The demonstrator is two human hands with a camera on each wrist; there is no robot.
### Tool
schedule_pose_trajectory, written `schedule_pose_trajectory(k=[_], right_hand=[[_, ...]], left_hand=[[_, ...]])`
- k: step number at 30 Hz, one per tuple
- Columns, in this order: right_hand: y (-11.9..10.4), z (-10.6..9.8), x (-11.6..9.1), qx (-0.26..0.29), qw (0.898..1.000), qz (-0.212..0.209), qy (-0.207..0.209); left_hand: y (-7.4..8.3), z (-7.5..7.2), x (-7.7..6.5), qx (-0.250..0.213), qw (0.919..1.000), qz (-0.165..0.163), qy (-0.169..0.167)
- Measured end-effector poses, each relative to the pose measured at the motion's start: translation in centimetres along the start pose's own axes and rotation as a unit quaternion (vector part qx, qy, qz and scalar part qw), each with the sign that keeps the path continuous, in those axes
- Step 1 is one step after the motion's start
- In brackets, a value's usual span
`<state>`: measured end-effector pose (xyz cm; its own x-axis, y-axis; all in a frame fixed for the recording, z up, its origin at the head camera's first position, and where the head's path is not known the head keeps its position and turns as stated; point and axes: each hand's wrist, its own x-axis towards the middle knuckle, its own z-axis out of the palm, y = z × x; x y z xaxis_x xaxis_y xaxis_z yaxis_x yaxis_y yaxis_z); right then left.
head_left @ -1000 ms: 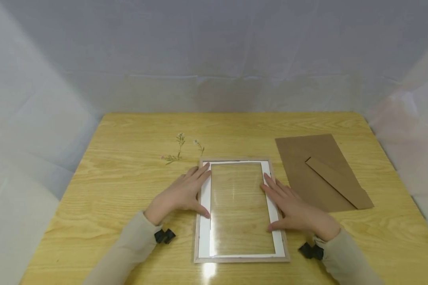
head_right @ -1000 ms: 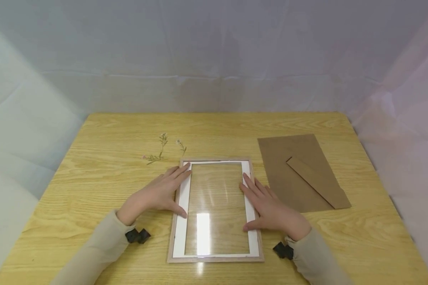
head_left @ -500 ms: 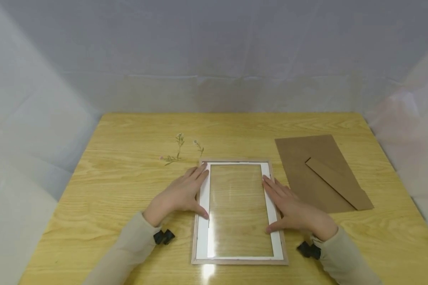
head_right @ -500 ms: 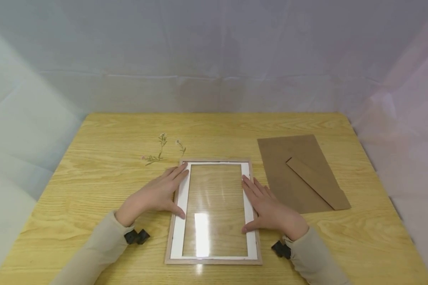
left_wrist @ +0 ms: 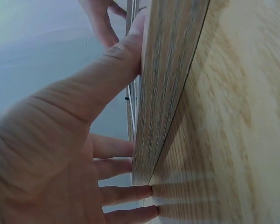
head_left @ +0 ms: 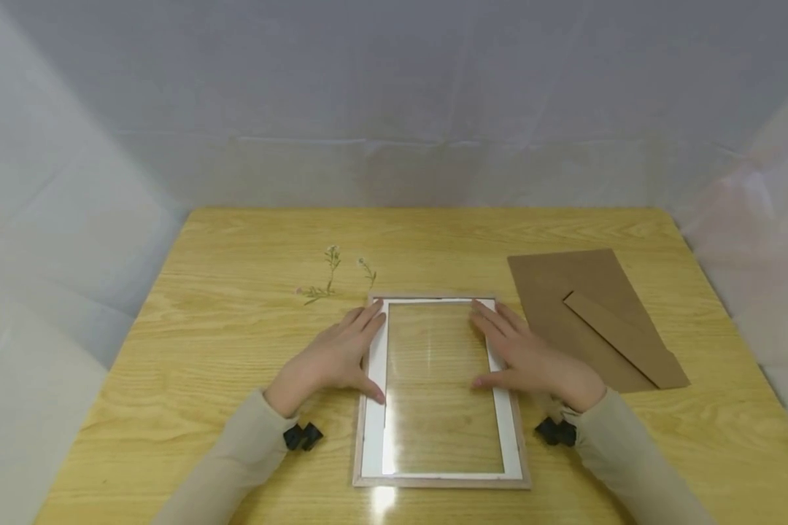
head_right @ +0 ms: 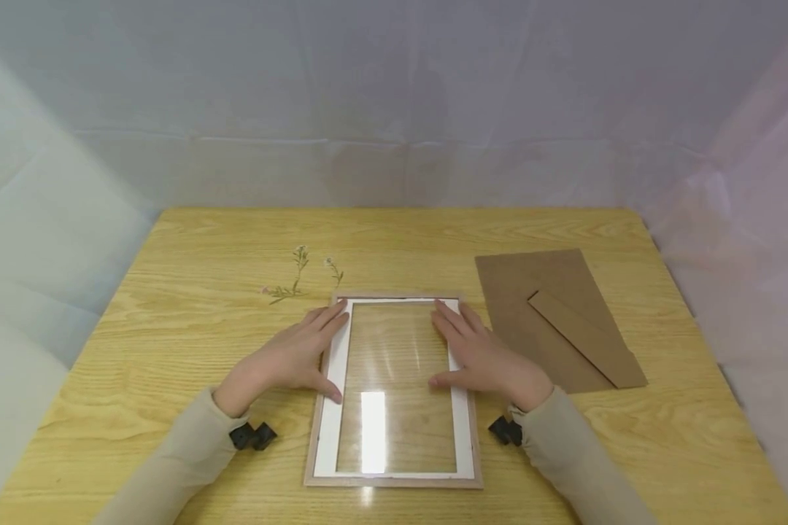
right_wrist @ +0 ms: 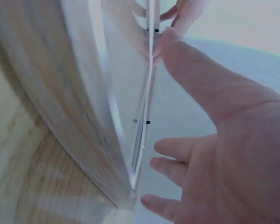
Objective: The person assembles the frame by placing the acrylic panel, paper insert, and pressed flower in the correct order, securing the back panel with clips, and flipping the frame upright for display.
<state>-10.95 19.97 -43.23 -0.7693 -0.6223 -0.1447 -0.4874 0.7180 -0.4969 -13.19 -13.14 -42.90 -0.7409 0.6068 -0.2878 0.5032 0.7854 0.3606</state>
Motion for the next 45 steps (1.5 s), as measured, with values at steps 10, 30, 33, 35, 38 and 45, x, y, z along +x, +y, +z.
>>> schedule_pose_trajectory(k=[10, 30, 33, 35, 38, 45], right_hand=[[0.1, 0.1, 1.8, 0.006, 0.999, 0.035, -0.031], [0.4, 0.3, 2.4, -0.022, 0.999, 0.046, -0.001], [0.9, 0.3, 2.3, -0.007, 0.999, 0.04, -0.002], [1.4, 0.2, 2.1, 0.006, 1.0, 0.027, -0.001], [2.3, 0.2, 1.6, 0.028, 1.0, 0.009, -0.001], [3.3, 0.1, -0.4, 0.074, 0.997, 0.001, -0.032]], left_hand=[[0.0, 0.2, -0.1, 0.001, 1.0, 0.002, 0.004], [-0.9, 1.2, -0.4, -0.005, 0.9998, 0.016, 0.011], [-1.0, 1.4, -0.5, -0.002, 0.9997, 0.023, 0.013], [-1.0, 1.4, -0.7, 0.001, 0.9996, 0.027, 0.012], [-0.9, 1.4, -1.0, 0.009, 0.9994, 0.033, 0.006], [-0.4, 0.8, -2.1, -0.01, 0.9992, 0.034, -0.019]])
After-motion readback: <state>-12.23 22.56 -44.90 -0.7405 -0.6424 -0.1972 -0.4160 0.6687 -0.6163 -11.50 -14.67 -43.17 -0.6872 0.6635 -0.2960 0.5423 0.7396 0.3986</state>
